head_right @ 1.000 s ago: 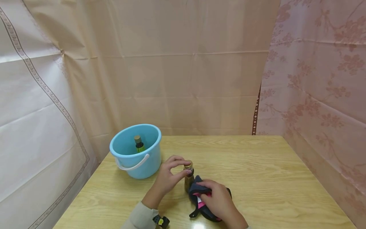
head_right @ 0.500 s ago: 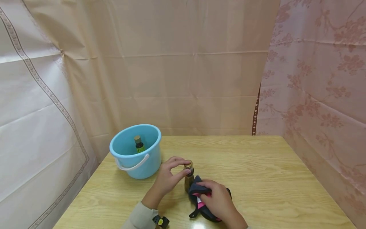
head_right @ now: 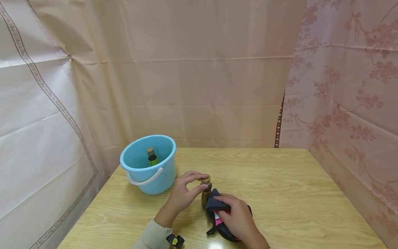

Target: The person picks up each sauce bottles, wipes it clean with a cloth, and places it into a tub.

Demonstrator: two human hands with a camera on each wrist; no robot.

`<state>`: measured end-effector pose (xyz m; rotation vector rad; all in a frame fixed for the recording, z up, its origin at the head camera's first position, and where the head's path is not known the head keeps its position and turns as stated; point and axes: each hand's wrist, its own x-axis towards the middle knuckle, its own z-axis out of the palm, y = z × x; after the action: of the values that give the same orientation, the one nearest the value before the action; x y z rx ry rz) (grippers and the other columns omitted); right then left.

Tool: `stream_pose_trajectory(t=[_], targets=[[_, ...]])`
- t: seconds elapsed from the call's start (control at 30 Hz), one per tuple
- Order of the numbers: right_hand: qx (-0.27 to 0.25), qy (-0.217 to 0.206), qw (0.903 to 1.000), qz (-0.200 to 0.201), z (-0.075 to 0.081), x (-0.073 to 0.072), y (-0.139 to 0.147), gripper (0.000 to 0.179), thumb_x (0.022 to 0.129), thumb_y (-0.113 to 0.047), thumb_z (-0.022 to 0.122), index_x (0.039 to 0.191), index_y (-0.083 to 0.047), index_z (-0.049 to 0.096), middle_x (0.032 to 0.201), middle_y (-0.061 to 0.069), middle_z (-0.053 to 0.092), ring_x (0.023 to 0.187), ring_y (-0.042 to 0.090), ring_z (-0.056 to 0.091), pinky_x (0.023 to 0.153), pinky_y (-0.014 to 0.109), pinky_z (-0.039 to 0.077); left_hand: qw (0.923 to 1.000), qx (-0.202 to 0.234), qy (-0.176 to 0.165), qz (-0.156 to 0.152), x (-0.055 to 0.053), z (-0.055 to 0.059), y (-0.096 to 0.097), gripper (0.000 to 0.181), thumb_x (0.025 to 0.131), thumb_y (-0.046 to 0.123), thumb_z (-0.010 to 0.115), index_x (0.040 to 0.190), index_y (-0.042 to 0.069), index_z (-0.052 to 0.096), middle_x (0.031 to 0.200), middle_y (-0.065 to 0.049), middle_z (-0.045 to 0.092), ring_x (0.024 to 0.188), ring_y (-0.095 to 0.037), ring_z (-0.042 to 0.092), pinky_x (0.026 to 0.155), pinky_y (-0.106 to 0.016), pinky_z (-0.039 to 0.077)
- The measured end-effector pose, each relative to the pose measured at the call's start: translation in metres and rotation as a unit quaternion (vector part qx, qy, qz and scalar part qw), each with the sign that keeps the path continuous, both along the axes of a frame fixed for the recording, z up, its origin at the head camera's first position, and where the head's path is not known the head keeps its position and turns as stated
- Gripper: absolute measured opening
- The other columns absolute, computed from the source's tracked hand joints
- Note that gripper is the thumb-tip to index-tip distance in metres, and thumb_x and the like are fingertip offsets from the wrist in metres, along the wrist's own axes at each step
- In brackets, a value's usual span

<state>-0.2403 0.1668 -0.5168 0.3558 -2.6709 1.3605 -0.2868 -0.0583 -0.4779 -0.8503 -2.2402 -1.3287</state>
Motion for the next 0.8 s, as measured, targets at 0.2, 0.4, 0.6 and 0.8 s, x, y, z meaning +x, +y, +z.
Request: stream_pose_trajectory(t=[0.2, 0.4, 0.6, 0.8], targets=[[-0.029, 0.048, 0.9984, -0.001, -0.001, 0.0012, -0.001, 0.053, 0.085, -0.004, 0.083, 0.119, -0.043, 0.074, 0.136, -0.003, 0.068, 0.126, 0.025, 0.065, 0.094, 0.037, 0.058, 1.0, -0.001, 0.006, -0.007, 0.0004, -0.0008, -0.0002, 0.029, 0.096, 0.029, 0.076, 0.125, 0.028, 0.075, 0.12, 0.014, 0.071, 0.116, -0.009, 0.066, 0.098, -0.039, 0.055], [-0.049, 0.128, 0.9906, 0.006, -0.0007, 0.0026, -0.0016, 0.056, 0.085, -0.003, 0.083, 0.127, -0.038, 0.072, 0.134, -0.003, 0.068, 0.121, 0.021, 0.067, 0.09, 0.031, 0.059, 0.9999, -0.005, 0.003, -0.013, 0.0002, -0.0001, -0.0004, 0.029, 0.096, 0.03, 0.075, 0.125, 0.028, 0.074, 0.121, 0.017, 0.07, 0.118, -0.008, 0.064, 0.1, -0.039, 0.054], [-0.06, 0.164, 0.9844, -0.022, 0.0013, 0.0019, -0.0009, 0.066, 0.083, 0.004, 0.081, 0.133, -0.036, 0.068, 0.133, -0.003, 0.07, 0.119, 0.019, 0.068, 0.091, 0.018, 0.055, 0.9998, -0.013, 0.008, -0.013, 0.0007, 0.002, -0.0009, 0.029, 0.097, 0.029, 0.074, 0.126, 0.027, 0.074, 0.123, 0.016, 0.071, 0.116, -0.008, 0.065, 0.098, -0.038, 0.054], [-0.076, 0.201, 0.9765, -0.019, 0.0071, -0.003, -0.0005, 0.063, 0.086, 0.009, 0.076, 0.135, -0.029, 0.069, 0.137, 0.004, 0.068, 0.122, 0.025, 0.067, 0.094, 0.009, 0.049, 0.9998, -0.016, 0.008, -0.009, -0.0001, 0.0025, -0.0003, 0.029, 0.097, 0.029, 0.074, 0.126, 0.027, 0.075, 0.123, 0.017, 0.071, 0.113, -0.006, 0.065, 0.097, -0.037, 0.055]])
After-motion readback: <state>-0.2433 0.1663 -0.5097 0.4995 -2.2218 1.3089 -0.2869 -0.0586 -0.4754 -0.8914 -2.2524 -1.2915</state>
